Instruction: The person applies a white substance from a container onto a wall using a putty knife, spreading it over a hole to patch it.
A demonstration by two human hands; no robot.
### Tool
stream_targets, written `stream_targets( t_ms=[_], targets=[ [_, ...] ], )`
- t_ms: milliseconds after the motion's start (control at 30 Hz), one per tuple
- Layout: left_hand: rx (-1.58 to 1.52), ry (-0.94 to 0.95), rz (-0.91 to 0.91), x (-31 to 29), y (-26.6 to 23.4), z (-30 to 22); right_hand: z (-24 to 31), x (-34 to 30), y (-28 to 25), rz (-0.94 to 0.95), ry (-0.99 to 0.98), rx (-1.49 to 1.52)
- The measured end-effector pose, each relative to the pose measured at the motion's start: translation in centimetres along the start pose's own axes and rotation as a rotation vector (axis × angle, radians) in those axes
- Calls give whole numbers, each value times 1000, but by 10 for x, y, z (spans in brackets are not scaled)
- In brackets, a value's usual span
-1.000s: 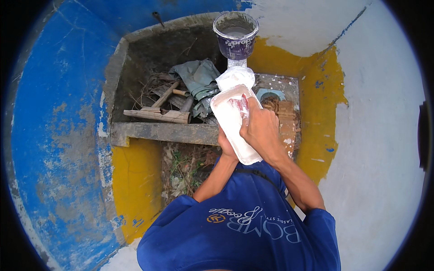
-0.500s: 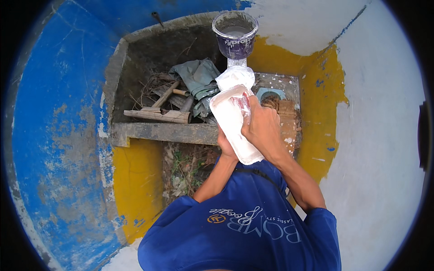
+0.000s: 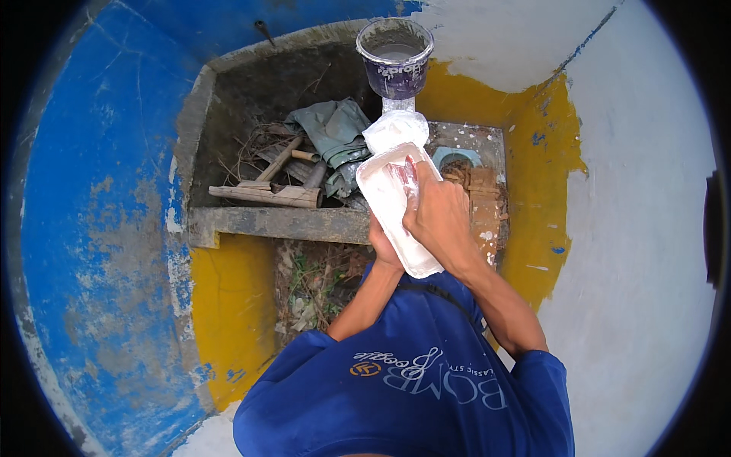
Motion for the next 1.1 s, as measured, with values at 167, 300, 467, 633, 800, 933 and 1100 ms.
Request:
stream_targets(
  t_ms=[167, 300, 467, 633, 800, 933, 1100],
  targets=[
    [-12, -15, -86, -1, -13, 2, 5, -2, 4, 55, -36, 14],
    [-60, -37, 33, -2, -8, -2, -4, -4, -19, -14, 16, -55],
    [0, -8, 49, -2, 8, -3, -7, -1, -17, -16, 7, -141],
    [-32, -73, 20, -3, 7, -1, 3, -10, 3, -76, -181, -178],
    [-47, 18, -109, -2, 6, 0, 4, -10, -6, -15, -175, -27],
    [-51, 22, 38, 2, 0, -2, 1, -9, -3, -16, -9, -41],
    [12, 19, -58, 1, 10, -1, 3, -6, -2, -43, -17, 11]
  ],
)
Point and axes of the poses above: each hand's wrist, its own x-axis towards the middle knuckle, its own y-axis out of the palm, z = x × y, the point moved 2 cm from there along x, towards the middle knuckle, and after that the axes turned 12 degrees about -x, right-handed, at the moved point
